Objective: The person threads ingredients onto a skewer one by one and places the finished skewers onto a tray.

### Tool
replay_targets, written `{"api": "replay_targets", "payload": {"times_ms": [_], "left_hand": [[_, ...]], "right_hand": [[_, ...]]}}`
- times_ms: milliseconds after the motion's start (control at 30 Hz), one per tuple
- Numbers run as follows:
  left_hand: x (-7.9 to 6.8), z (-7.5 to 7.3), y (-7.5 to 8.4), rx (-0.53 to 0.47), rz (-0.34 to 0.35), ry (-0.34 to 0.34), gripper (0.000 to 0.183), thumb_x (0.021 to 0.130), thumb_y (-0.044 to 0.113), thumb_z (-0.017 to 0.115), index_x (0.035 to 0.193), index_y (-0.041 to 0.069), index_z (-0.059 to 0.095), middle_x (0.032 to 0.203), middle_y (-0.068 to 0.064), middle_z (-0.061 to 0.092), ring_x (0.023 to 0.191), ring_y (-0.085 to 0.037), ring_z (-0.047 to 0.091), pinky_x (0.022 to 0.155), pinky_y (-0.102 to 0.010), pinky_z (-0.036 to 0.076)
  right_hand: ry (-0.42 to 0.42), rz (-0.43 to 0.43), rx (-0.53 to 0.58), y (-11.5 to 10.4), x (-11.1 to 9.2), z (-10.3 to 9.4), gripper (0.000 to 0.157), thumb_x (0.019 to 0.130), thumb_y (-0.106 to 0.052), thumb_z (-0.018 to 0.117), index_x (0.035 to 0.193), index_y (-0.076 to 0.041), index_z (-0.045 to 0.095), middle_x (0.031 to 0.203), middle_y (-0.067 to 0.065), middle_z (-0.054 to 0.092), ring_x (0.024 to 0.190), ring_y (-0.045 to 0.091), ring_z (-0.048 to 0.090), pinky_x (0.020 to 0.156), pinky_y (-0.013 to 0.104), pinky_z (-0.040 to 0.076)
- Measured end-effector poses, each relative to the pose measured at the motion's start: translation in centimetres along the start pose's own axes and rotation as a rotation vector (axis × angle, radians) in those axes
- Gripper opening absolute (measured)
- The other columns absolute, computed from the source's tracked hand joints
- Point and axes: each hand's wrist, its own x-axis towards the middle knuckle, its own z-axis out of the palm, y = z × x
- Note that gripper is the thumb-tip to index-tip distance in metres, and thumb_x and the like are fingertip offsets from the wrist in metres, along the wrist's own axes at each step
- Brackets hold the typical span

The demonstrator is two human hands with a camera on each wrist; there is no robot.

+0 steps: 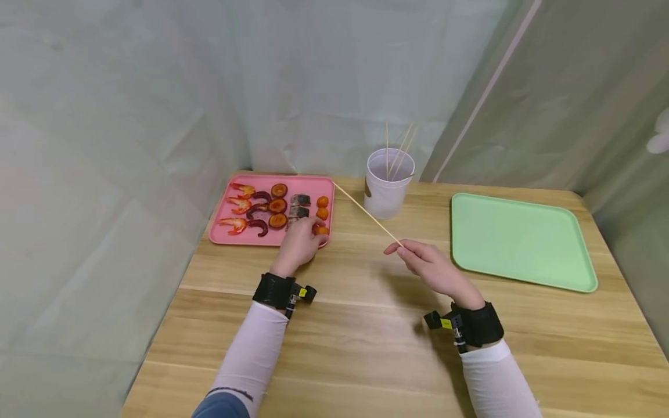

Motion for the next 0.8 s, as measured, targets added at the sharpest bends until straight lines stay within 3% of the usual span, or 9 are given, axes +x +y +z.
{"api": "replay_targets", "payload": {"times_ms": [233, 333, 433, 567, 700, 800], "left_hand": [[0.0, -0.8, 0.8, -0.283, 0.05, 0.027, 0.032, 0.108, 0.018, 0.068, 0.135, 0.001, 0.068, 0.113, -0.016, 0.063, 0.087, -0.028, 0.058, 0.076, -0.04, 0.046], [0.0, -1.0, 1.0, -0.408, 0.041, -0.002, 0.031, 0.11, 0.022, 0.063, 0.135, 0.004, 0.067, 0.111, -0.012, 0.067, 0.092, -0.021, 0.059, 0.079, -0.031, 0.046], [-0.2, -1.1, 1.1, -0.653, 0.004, -0.069, 0.034, 0.113, 0.025, 0.058, 0.137, 0.002, 0.064, 0.113, -0.012, 0.07, 0.09, -0.015, 0.057, 0.075, -0.025, 0.046], [-0.3, -1.3, 1.6, -1.035, -0.039, -0.143, 0.033, 0.115, 0.024, 0.053, 0.136, 0.0, 0.056, 0.109, -0.013, 0.07, 0.073, -0.014, 0.05, 0.06, -0.024, 0.041], [-0.5, -1.7, 2.1, -1.255, -0.036, -0.155, 0.022, 0.115, 0.021, 0.051, 0.132, 0.006, 0.052, 0.102, -0.008, 0.067, 0.068, -0.012, 0.049, 0.056, -0.022, 0.039], [-0.6, -2.1, 2.4, -1.401, 0.025, -0.208, 0.017, 0.117, 0.021, 0.043, 0.127, 0.009, 0.05, 0.097, -0.005, 0.057, 0.066, -0.012, 0.045, 0.055, -0.025, 0.03]], "right_hand": [[0.007, -0.011, 0.0, 0.2, 0.0, 0.0, 0.03, 0.117, -0.028, 0.047, 0.129, -0.017, 0.072, 0.067, -0.003, 0.037, 0.056, 0.014, 0.033, 0.053, 0.03, 0.03], [0.007, -0.006, -0.004, 0.4, -0.1, 0.0, 0.03, 0.117, -0.028, 0.048, 0.129, -0.016, 0.072, 0.067, -0.003, 0.037, 0.056, 0.014, 0.033, 0.053, 0.03, 0.03], [0.009, 0.009, -0.007, 0.6, -0.1, 0.2, 0.03, 0.117, -0.03, 0.048, 0.128, -0.017, 0.073, 0.066, -0.004, 0.036, 0.056, 0.014, 0.034, 0.054, 0.031, 0.031], [0.018, 0.022, -0.002, 0.7, 0.0, 0.3, 0.03, 0.116, -0.031, 0.049, 0.127, -0.018, 0.073, 0.066, -0.004, 0.036, 0.056, 0.013, 0.034, 0.055, 0.031, 0.031], [0.021, 0.022, -0.002, 0.6, 0.2, 0.3, 0.03, 0.116, -0.031, 0.049, 0.126, -0.018, 0.074, 0.066, -0.004, 0.035, 0.057, 0.013, 0.033, 0.057, 0.032, 0.032], [0.021, 0.009, -0.012, 0.6, 0.2, 0.2, 0.03, 0.116, -0.031, 0.049, 0.124, -0.019, 0.075, 0.067, -0.005, 0.034, 0.06, 0.014, 0.035, 0.062, 0.033, 0.033]]}}
